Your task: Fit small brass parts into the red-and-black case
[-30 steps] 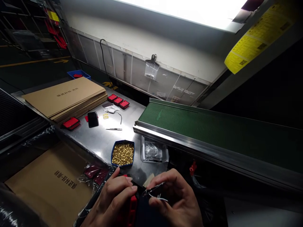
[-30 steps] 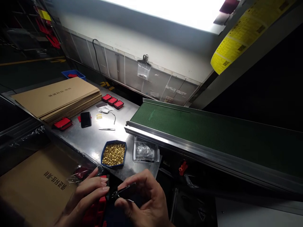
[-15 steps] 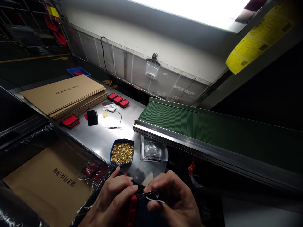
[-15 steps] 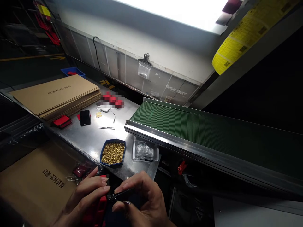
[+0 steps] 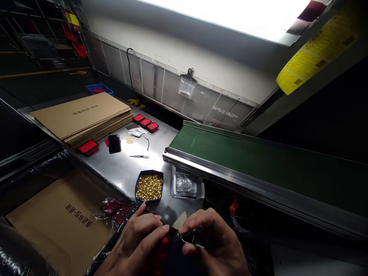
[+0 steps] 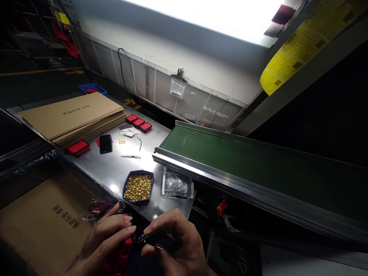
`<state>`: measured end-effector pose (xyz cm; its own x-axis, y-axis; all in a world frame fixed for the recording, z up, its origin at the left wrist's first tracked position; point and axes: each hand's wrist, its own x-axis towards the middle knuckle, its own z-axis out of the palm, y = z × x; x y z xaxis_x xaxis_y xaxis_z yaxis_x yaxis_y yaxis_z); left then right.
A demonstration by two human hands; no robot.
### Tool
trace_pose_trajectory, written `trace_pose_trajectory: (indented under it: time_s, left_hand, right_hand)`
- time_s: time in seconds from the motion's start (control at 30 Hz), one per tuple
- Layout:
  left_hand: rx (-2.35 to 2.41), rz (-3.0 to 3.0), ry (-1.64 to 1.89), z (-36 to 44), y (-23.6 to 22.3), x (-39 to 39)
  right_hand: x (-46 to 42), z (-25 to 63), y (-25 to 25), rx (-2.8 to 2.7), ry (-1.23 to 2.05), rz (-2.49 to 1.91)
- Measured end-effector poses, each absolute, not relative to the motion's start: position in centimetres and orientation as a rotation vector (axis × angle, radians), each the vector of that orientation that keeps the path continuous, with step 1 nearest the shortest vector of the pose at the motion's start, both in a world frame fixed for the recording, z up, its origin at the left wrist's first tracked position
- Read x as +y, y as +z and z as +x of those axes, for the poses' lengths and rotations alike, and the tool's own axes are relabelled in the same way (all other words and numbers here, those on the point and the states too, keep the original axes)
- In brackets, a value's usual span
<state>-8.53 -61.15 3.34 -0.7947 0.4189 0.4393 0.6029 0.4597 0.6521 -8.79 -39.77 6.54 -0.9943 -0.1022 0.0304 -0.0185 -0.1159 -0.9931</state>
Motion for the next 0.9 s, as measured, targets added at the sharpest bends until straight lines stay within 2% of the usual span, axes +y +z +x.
trace_pose_trajectory:
  time_s: [0.17, 0.43, 0.63, 0.73, 0.9]
  left_hand:
    - [-2.512, -0.927, -1.214, -8.6, 3.3, -61.3]
    - [-2.562, -0.989, -1.232, -8.3, 4.0, -61.8]
    - [-2.526, -1.146, -1.119, -8.5, 3.8, -62.3]
    - [-2.561, -1.069, -1.208, -8.3, 3.7, -62.3]
    - [-2.607, -0.984, -1.271, -7.9, 2.6, -62.4]
  right_hand:
    - [-39.3, -9.1, 6.9, 2.149, -2.165, -0.426]
    - [-39.0, -9.4, 6.8, 2.334, -2.01, -0.636]
    - [-38.9, -9.7, 7.5, 2.398, -1.821, -0.728]
    - [-39.0, -9.4, 7.5, 2.378, -1.931, -0.687]
    - [-39.2, -8.6, 7.0, 2.346, -2.235, -0.28]
